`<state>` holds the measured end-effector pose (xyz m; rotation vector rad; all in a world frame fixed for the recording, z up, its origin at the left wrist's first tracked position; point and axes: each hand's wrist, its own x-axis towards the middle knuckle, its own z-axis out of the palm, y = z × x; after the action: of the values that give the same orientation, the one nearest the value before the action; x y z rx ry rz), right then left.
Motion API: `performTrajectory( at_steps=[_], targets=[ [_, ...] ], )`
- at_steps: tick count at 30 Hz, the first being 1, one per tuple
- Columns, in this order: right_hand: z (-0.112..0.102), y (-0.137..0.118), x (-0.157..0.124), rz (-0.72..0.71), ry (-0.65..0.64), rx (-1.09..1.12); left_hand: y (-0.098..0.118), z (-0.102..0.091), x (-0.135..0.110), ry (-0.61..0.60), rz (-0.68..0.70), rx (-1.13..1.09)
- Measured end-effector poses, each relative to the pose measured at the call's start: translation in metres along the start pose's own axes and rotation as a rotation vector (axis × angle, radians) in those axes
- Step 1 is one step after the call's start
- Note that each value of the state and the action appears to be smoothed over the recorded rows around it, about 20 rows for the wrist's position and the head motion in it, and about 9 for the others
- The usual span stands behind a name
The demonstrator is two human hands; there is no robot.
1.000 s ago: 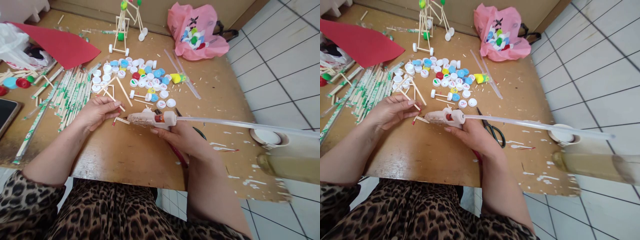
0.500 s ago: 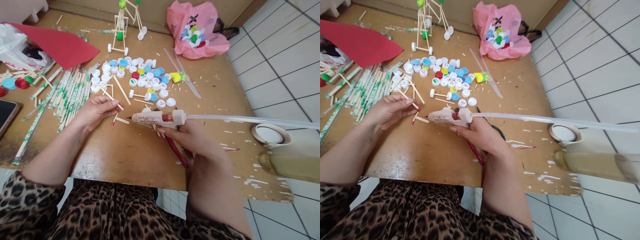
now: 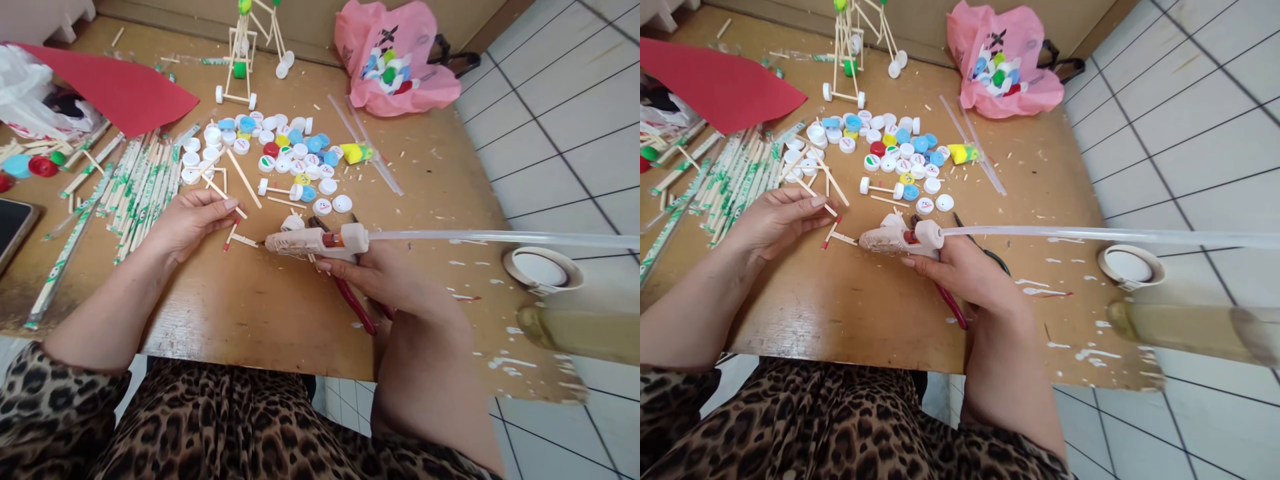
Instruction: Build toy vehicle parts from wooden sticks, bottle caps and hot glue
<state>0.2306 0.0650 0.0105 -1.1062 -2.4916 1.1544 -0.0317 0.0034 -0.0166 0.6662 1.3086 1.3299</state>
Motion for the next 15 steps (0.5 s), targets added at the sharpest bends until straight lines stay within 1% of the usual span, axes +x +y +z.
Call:
performTrajectory(
  at_steps=[8, 15],
  targets=[
    [0.0005, -0.0019, 0.0011, -0.040, -0.001, -0.044, 0.0014, 0.0015, -0.0005, 0.010, -0.005, 0.034],
    [-0.0001, -0.0044, -0.0006, -0.030, 0.009, -0.051, 0.0013, 0.0008, -0.0010, -0.001, -0.009, 0.019]
  ],
)
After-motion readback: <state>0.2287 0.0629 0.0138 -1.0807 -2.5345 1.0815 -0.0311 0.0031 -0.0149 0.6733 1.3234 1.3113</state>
